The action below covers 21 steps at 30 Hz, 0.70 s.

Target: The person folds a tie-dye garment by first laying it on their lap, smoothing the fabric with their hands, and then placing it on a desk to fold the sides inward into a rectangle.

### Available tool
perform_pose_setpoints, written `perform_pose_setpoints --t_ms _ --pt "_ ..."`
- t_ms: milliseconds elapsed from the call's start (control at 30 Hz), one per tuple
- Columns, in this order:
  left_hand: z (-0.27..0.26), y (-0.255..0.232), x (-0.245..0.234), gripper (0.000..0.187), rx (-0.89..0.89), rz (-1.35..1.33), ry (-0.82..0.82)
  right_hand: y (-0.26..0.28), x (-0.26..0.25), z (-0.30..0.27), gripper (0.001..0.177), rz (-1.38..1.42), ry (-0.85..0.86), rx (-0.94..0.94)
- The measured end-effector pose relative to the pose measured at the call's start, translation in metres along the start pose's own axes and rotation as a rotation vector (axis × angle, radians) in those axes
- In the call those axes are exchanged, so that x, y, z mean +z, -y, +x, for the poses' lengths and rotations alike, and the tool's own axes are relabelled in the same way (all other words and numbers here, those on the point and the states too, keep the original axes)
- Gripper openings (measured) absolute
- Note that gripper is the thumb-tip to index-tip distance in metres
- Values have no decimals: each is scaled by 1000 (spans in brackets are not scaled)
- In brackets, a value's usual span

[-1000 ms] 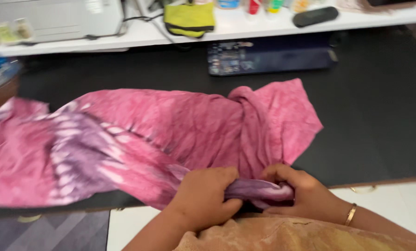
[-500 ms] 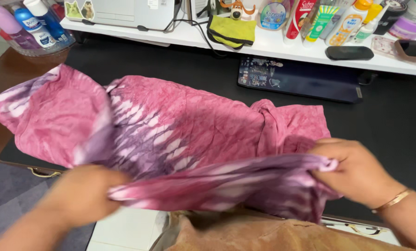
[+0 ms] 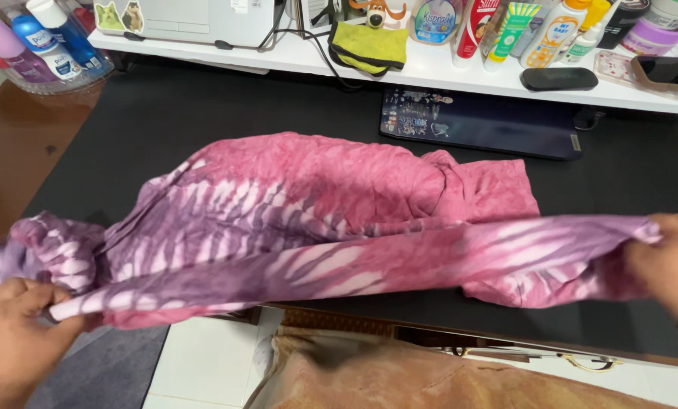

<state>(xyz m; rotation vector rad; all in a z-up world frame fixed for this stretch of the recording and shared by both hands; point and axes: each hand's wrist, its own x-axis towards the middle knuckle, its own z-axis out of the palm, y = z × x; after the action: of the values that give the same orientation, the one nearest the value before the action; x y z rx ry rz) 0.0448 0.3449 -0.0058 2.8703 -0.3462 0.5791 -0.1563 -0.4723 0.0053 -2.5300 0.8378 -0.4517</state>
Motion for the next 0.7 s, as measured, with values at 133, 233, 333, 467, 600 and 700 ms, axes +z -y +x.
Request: perform_pose_setpoints --t_ms 133,233,333,467,600,700 --pt "24 -63 -25 15 121 -38 -71 57 10 -38 63 -238 57 -600" --pt "44 -119 -43 11 289 -244 -118 132 30 -78 92 -478 340 -501" --pt "54 -172 -53 10 235 -462 -47 185 55 -114 115 -252 281 -762" --pt "51 -235 -61 14 123 -630 246 206 74 -133 114 -129 221 -885" --pt "44 -271 -83 18 140 -420 391 211 77 -131 80 -506 540 -656" --pt "48 -261 -96 37 155 -417 447 211 73 -131 44 -342 466 -670"
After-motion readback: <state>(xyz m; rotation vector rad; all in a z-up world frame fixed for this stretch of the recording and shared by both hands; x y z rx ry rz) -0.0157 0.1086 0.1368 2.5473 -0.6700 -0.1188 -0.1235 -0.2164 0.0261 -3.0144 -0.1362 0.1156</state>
